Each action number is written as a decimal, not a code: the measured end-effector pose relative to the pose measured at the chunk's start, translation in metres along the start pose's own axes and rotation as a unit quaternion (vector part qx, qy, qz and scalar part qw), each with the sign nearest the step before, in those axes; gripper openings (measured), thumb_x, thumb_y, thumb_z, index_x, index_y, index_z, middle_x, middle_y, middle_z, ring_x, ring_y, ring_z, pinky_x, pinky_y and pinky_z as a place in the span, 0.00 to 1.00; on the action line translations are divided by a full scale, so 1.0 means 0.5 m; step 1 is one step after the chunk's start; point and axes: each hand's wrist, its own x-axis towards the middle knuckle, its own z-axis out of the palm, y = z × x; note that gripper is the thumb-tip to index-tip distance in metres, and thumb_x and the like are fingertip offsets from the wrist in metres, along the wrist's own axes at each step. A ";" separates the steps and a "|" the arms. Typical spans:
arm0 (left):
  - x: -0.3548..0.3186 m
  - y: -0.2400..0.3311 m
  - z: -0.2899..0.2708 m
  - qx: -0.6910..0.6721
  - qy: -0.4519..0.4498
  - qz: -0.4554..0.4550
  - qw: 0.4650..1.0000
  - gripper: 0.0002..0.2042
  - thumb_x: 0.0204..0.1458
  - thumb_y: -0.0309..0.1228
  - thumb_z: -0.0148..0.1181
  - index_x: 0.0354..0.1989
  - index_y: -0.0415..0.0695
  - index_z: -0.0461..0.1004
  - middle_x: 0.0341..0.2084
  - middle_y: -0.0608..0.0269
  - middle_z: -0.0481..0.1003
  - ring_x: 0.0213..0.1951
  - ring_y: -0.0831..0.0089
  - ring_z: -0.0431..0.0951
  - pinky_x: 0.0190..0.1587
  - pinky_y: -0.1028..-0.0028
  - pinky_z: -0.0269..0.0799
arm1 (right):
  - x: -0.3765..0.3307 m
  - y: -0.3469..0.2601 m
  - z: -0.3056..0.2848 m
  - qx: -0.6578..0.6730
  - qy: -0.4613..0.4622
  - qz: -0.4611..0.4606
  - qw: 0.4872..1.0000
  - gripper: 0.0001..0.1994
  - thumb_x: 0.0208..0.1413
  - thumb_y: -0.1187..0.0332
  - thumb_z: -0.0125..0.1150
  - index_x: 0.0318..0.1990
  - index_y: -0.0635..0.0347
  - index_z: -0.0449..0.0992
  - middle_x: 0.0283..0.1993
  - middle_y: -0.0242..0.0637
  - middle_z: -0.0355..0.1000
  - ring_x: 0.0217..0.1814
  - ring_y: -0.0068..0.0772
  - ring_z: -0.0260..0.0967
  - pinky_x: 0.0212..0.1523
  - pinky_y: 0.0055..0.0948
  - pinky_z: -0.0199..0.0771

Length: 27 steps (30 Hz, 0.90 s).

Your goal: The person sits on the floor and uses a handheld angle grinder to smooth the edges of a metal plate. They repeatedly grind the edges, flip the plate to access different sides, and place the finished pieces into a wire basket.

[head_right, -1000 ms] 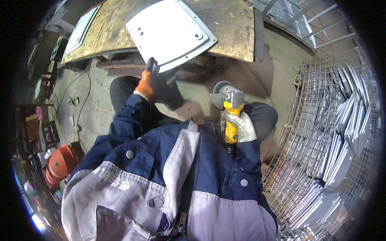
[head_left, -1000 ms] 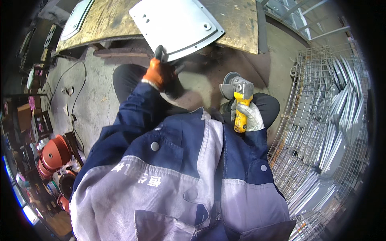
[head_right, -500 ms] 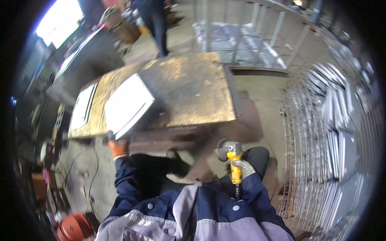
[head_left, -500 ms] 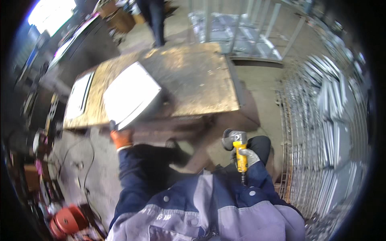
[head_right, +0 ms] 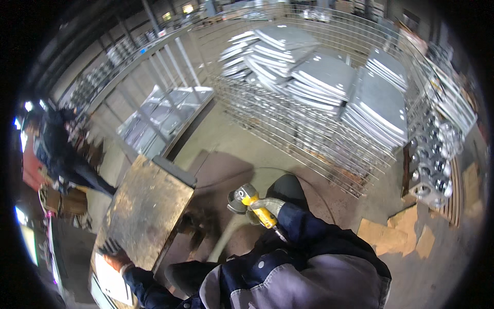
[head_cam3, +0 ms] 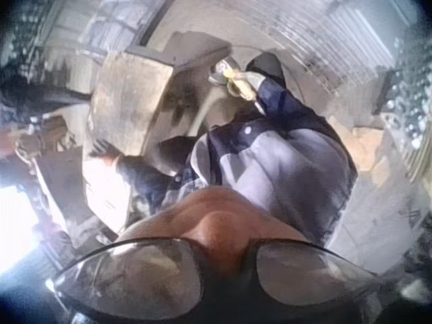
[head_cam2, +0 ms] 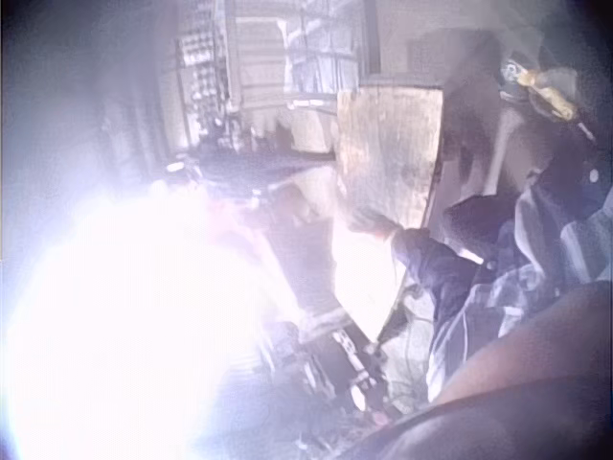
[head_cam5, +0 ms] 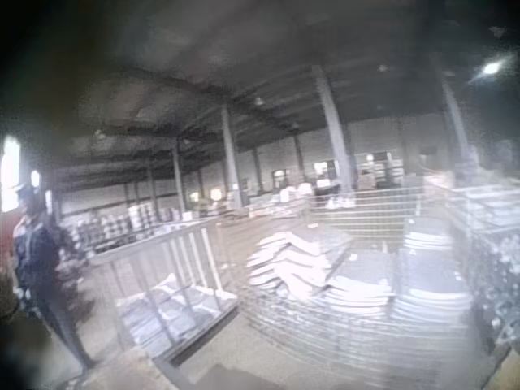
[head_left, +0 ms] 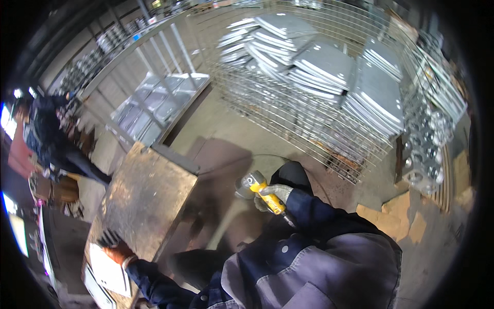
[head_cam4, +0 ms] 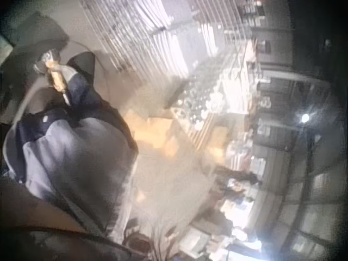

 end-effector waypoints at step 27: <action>-1.317 -0.650 1.041 0.334 -0.698 -0.478 0.415 0.37 0.46 0.71 0.47 0.46 0.46 0.70 0.30 0.55 0.80 0.29 0.62 0.80 0.30 0.64 0.73 | -0.220 -0.126 -0.142 -0.084 -0.033 -0.197 0.976 0.17 0.61 0.54 0.50 0.40 0.60 0.75 0.27 0.33 0.70 0.23 0.22 0.65 0.25 0.22 0.66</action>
